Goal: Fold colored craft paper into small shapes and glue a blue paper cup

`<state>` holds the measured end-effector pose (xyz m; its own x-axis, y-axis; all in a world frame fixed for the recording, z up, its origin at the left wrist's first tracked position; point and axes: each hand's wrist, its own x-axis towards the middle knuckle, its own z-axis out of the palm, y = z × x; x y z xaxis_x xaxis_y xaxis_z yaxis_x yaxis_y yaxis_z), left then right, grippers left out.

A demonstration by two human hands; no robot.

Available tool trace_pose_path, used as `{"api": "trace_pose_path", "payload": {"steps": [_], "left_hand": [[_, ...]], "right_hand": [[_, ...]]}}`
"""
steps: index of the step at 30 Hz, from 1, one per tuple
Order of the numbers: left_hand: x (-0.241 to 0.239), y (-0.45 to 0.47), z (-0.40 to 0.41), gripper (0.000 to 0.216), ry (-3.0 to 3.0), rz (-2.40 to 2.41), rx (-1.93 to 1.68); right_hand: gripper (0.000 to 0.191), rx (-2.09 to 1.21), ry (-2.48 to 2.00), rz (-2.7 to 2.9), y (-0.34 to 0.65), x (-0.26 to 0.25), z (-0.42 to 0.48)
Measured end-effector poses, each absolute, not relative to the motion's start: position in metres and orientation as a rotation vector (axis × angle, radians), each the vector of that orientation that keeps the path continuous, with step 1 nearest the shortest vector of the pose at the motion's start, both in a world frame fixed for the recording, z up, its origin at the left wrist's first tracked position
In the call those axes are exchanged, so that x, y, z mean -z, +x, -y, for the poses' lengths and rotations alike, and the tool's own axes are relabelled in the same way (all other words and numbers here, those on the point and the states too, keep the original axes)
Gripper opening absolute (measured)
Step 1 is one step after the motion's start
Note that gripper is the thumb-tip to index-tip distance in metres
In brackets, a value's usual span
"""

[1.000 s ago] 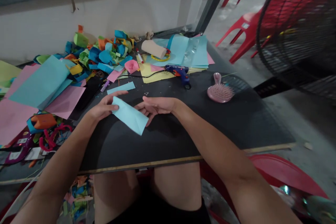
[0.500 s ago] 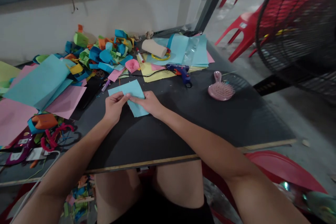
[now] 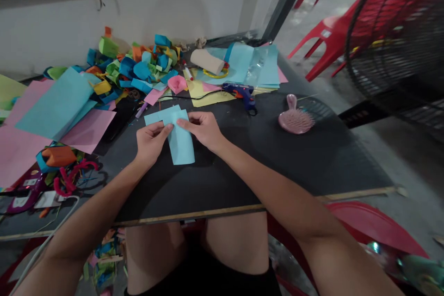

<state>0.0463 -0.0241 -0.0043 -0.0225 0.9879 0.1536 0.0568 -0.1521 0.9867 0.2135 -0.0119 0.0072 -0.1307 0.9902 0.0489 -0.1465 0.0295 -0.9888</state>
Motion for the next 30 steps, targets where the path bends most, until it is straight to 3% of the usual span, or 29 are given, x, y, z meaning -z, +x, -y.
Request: {"api": "trace_pose_path", "payload": {"steps": [11,19,30], "left_hand": [[0.005,0.048,0.022,0.02,1.285,-1.13,-1.344],[0.0,0.048,0.023,0.019,1.293,-1.093,-1.326],[0.007,0.045,0.015,0.025,1.193,-1.178,-1.44]], "right_hand": [[0.042,-1.163,-1.053,1.292,0.216,-0.003,0.014],[0.056,-0.99,-1.05,1.357,0.219,-0.006,0.014],[0.048,-1.336,-1.171,1.468,0.223,-0.007,0.011]]}}
